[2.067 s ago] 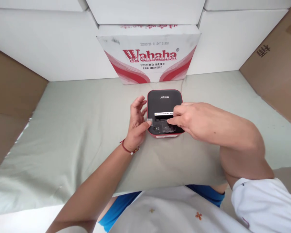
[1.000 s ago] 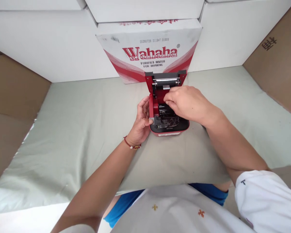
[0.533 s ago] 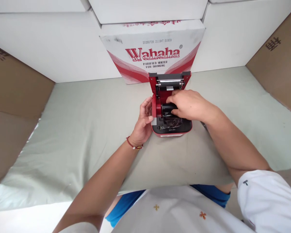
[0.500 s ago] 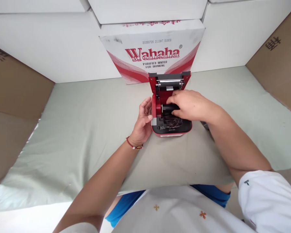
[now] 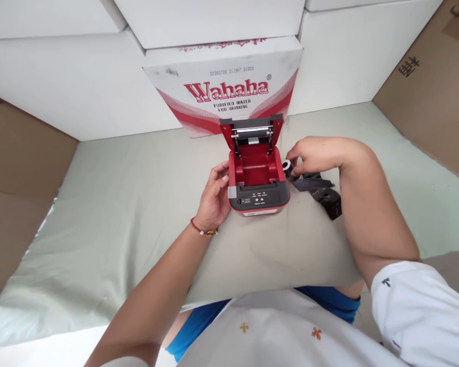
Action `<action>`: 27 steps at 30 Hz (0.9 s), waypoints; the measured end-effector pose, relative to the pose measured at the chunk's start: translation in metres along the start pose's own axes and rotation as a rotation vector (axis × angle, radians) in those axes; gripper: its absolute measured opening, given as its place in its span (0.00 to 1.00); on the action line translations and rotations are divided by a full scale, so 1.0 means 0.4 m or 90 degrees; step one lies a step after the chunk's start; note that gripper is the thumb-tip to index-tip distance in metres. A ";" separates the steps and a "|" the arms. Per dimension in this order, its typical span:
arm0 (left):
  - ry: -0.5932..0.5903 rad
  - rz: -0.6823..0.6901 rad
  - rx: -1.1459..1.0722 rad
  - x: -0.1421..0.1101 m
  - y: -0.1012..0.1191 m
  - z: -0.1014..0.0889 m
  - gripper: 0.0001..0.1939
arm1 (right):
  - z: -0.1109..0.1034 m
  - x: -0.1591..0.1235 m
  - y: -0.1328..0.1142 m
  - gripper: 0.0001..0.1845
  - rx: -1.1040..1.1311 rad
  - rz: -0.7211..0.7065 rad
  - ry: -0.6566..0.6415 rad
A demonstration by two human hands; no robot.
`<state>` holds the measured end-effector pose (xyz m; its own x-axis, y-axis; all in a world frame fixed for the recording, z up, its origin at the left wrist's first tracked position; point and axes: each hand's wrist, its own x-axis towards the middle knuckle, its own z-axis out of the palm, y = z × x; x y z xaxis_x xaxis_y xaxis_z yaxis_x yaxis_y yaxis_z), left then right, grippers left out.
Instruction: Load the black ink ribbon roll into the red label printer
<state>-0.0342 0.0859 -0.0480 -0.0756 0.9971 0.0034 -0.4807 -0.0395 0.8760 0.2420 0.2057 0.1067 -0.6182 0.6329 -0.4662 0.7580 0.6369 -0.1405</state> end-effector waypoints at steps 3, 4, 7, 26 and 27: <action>0.015 -0.002 -0.011 0.000 0.002 0.004 0.22 | 0.005 0.016 0.026 0.20 0.051 0.043 0.011; 0.018 -0.002 -0.012 0.000 0.003 0.005 0.21 | 0.006 0.012 0.041 0.22 0.051 0.072 0.023; 0.028 -0.008 -0.020 0.000 0.006 0.010 0.20 | 0.012 0.004 0.078 0.26 0.025 0.147 -0.018; 0.040 -0.004 -0.013 0.005 0.010 0.011 0.18 | -0.011 -0.026 -0.042 0.12 0.039 -0.085 -0.094; 0.040 -0.004 -0.013 0.005 0.010 0.011 0.17 | -0.012 -0.024 -0.057 0.10 0.029 -0.088 -0.089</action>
<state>-0.0325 0.0881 -0.0423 -0.1273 0.9913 -0.0332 -0.4984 -0.0350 0.8662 0.2296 0.1872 0.1184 -0.6848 0.4709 -0.5562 0.6780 0.6914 -0.2494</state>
